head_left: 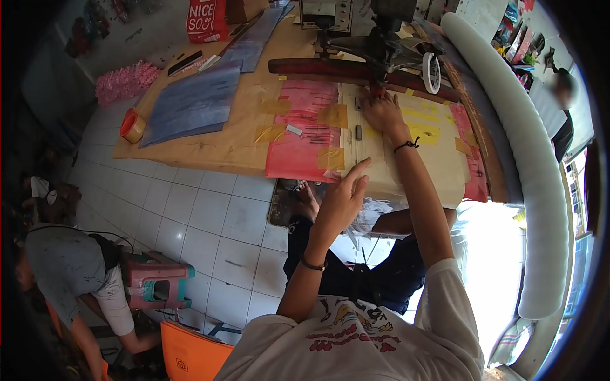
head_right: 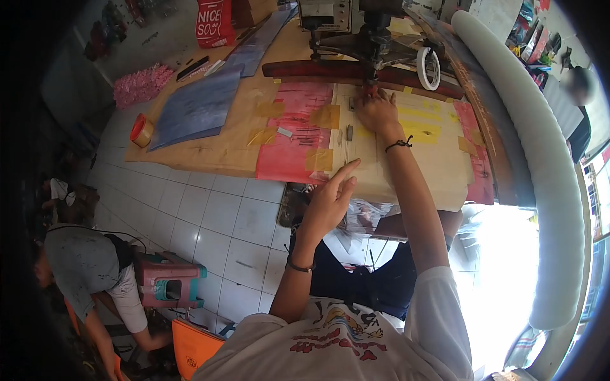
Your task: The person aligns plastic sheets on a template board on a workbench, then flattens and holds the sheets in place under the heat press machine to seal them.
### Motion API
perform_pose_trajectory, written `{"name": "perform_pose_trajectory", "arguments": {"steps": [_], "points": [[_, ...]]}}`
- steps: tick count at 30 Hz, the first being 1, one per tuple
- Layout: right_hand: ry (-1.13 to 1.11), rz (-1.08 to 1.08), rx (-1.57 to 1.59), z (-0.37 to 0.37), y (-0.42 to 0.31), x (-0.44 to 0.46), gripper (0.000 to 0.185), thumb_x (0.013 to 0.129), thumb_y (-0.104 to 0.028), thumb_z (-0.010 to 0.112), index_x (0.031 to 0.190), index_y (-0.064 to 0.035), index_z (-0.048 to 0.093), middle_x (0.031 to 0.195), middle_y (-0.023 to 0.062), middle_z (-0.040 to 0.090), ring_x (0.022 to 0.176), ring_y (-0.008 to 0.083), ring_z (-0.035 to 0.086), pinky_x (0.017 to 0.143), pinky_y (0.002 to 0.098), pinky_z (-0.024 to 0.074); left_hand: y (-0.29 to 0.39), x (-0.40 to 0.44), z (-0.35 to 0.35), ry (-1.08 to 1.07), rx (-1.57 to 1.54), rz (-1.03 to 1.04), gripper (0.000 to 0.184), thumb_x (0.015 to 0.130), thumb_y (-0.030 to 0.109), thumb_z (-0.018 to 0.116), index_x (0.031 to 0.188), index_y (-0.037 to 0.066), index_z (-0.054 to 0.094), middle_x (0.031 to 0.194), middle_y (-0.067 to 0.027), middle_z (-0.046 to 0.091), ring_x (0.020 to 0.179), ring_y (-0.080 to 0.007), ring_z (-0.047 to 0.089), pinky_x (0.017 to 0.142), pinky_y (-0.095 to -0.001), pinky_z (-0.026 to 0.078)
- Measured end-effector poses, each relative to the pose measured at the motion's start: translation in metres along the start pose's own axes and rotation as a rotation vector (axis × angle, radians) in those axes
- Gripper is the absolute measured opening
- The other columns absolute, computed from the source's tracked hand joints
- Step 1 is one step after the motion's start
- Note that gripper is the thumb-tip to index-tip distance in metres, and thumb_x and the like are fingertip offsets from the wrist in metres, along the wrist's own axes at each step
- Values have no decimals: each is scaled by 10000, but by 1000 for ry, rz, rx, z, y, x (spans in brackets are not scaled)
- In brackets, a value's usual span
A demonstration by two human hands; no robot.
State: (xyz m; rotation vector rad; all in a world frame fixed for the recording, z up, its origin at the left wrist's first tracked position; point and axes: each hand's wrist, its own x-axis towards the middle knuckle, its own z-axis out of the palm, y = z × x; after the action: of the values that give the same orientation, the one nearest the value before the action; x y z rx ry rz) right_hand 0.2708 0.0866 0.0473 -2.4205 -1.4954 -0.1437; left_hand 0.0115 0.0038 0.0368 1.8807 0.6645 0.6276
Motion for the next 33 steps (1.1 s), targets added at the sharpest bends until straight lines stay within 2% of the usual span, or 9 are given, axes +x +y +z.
{"name": "perform_pose_trajectory", "arguments": {"steps": [10,13,16,20,22,25,28,33], "points": [[-32,-6,-4,3,4,2,578,1047,-467,295,1542,-227,469,1572,189,454,1504,399,335,1247,624,159,-6,-4,0,88,13,94,372,1081,215,504,1436,120,561,1163,-258,703,988,-405,722,874,-422,567],[-126,-99,-160,-6,8,6,578,1057,-470,298,1567,-227,422,1587,183,436,1502,414,333,1232,632,203,-11,-3,-1,80,-19,129,370,1079,212,504,1433,120,564,1192,-259,696,1007,-402,721,872,-430,576],[-244,-113,-219,-14,12,11,575,1063,-467,302,1584,-239,383,1593,180,428,1488,429,353,1219,631,242,-11,-3,-3,29,-31,50,367,1079,209,502,1431,126,567,1189,-255,700,998,-395,727,890,-431,575],[-86,-209,-237,16,33,24,567,1065,-465,306,1584,-249,383,1577,190,445,1458,446,392,1214,624,255,-8,-2,-1,54,2,64,376,1078,219,505,1441,135,559,1166,-250,708,966,-390,732,895,-421,567],[-51,-210,-227,25,35,28,565,1065,-465,305,1583,-251,384,1567,200,454,1444,454,409,1214,621,256,-8,-1,-1,64,18,79,382,1078,227,506,1448,142,554,1141,-254,712,949,-389,734,893,-418,562],[-25,-295,-253,27,44,30,561,1062,-454,320,1582,-255,385,1552,221,463,1425,480,420,1212,624,255,0,-3,-9,-22,11,-36,390,1079,234,504,1459,152,543,1108,-260,715,926,-388,739,877,-422,559],[-14,-262,-230,26,45,26,554,1059,-438,335,1580,-255,388,1538,242,470,1408,505,427,1202,633,266,-5,-3,-8,-32,-28,-33,394,1081,235,502,1462,143,538,1077,-265,716,914,-396,739,880,-426,554],[146,-338,-163,46,54,31,543,1057,-424,345,1570,-256,407,1517,253,490,1390,517,442,1183,641,294,-9,-2,-4,16,-44,36,391,1083,228,502,1457,121,538,1162,-260,707,984,-410,730,908,-423,562]]}}
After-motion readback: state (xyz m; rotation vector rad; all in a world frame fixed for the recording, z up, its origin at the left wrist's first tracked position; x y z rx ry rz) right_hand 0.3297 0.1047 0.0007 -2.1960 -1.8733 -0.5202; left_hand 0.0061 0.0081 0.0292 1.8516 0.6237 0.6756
